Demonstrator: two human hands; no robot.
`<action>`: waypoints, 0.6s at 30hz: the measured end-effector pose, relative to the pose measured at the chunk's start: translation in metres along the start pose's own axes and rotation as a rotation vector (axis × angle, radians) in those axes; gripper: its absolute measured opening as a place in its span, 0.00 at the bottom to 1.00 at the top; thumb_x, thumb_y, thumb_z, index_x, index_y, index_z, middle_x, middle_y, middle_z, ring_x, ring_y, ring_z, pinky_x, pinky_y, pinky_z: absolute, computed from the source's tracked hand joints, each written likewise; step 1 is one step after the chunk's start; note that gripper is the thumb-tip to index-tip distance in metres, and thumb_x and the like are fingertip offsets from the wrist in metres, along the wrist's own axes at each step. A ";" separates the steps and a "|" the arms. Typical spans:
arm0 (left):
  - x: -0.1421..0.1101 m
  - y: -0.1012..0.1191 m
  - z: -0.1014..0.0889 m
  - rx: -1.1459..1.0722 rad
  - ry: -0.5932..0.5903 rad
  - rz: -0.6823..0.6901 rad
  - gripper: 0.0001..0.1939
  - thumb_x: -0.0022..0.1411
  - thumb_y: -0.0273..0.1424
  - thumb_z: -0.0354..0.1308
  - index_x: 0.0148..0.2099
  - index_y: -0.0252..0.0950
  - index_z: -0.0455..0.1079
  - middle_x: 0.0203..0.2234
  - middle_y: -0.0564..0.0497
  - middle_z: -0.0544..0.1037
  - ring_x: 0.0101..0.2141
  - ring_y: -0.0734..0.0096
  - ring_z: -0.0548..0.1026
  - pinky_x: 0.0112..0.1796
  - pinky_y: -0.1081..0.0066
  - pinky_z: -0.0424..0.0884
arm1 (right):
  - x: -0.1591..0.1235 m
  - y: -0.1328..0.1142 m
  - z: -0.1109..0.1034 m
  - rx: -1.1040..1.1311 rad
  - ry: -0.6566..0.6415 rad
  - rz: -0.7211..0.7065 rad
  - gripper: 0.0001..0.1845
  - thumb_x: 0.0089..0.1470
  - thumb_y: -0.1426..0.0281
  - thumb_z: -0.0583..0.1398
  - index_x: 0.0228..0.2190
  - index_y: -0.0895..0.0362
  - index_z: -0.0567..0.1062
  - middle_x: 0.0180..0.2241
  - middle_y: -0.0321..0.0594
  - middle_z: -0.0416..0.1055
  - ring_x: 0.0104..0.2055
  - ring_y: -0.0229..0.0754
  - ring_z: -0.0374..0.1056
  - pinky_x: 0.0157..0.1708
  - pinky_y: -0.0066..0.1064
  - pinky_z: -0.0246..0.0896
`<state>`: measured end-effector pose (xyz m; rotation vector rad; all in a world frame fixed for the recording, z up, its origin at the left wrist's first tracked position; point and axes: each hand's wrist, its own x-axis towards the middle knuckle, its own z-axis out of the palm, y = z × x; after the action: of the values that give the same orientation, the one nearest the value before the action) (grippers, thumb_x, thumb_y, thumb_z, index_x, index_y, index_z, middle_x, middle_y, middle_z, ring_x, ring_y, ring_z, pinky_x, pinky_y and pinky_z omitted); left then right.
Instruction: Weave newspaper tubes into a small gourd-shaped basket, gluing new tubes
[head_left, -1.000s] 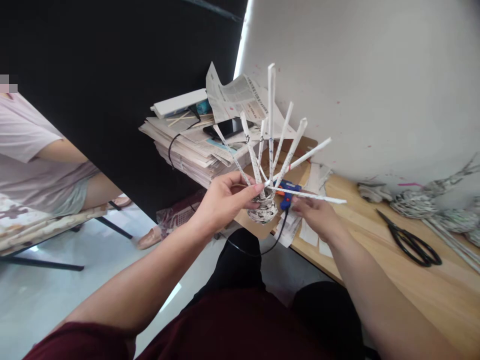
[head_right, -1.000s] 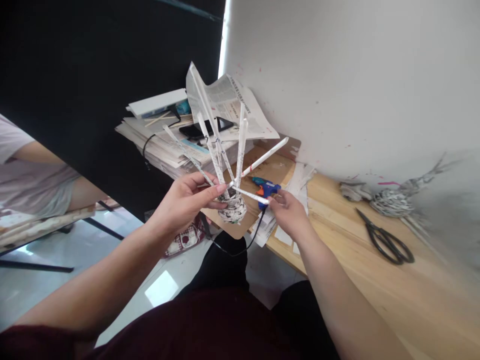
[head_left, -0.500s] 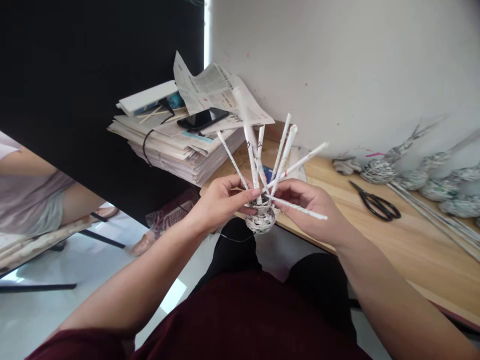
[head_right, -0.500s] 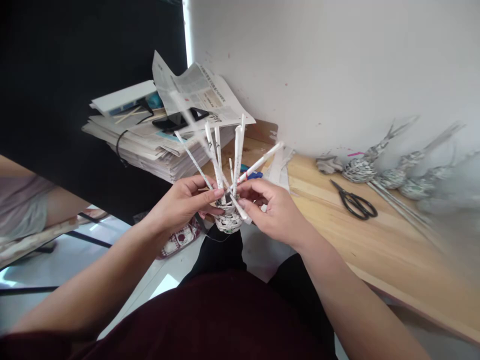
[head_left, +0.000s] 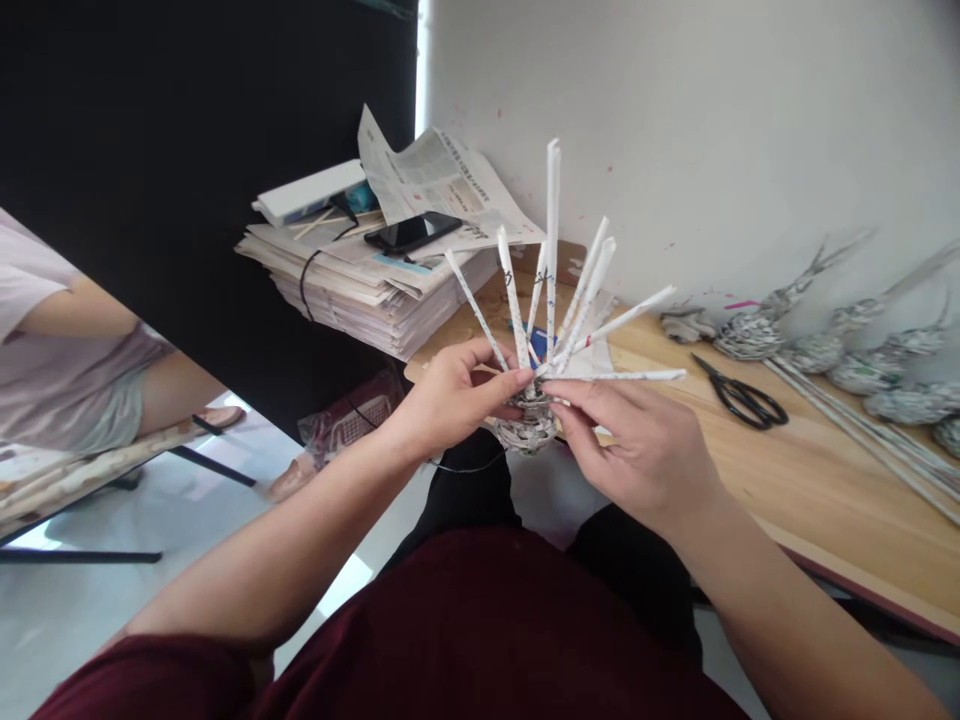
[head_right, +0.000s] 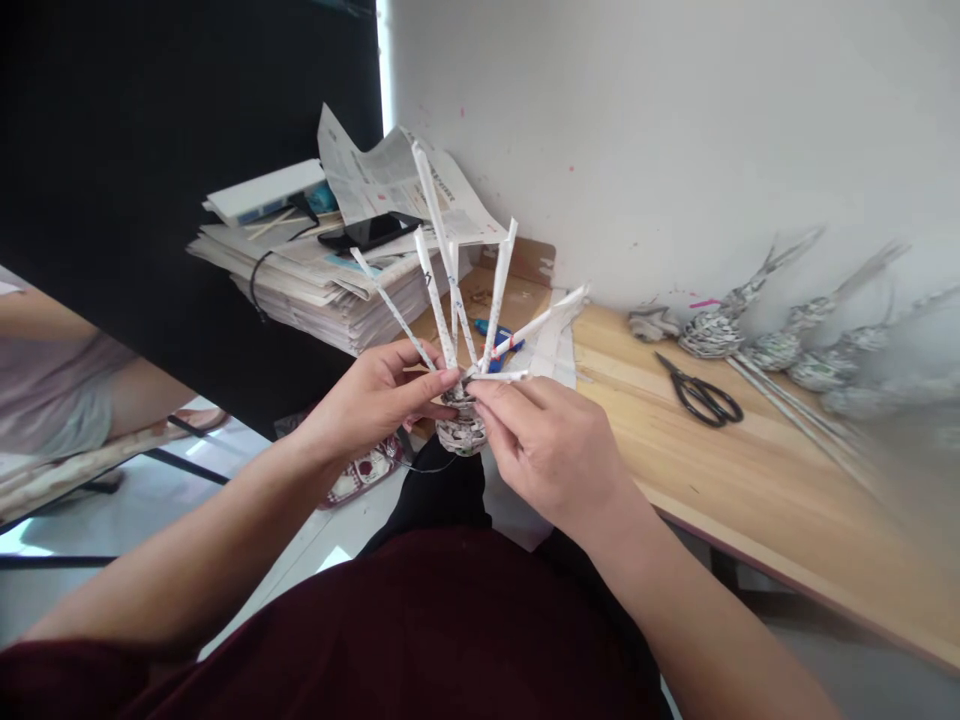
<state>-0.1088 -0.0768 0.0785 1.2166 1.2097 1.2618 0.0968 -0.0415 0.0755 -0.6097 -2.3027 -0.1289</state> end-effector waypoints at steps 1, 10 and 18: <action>-0.001 0.000 0.001 -0.009 -0.008 0.006 0.13 0.61 0.38 0.68 0.37 0.35 0.69 0.30 0.54 0.78 0.30 0.71 0.82 0.31 0.75 0.80 | 0.000 -0.002 -0.002 -0.054 -0.032 -0.011 0.12 0.64 0.74 0.59 0.46 0.55 0.80 0.36 0.41 0.81 0.36 0.44 0.76 0.38 0.35 0.67; -0.007 -0.004 0.004 -0.086 -0.085 0.050 0.16 0.60 0.40 0.69 0.38 0.33 0.69 0.33 0.52 0.78 0.34 0.70 0.80 0.38 0.66 0.83 | 0.007 -0.014 -0.018 0.002 -0.296 0.124 0.05 0.65 0.72 0.56 0.38 0.54 0.74 0.30 0.36 0.77 0.28 0.40 0.70 0.29 0.32 0.56; -0.008 -0.006 0.003 -0.095 -0.090 0.040 0.19 0.58 0.42 0.70 0.39 0.33 0.69 0.34 0.52 0.78 0.33 0.72 0.79 0.36 0.69 0.82 | 0.012 -0.016 -0.019 0.246 -0.346 0.247 0.04 0.63 0.74 0.57 0.35 0.53 0.68 0.28 0.32 0.72 0.27 0.36 0.67 0.30 0.29 0.56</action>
<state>-0.1056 -0.0849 0.0718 1.2205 1.0533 1.2657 0.0938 -0.0561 0.0992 -0.8309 -2.4928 0.4011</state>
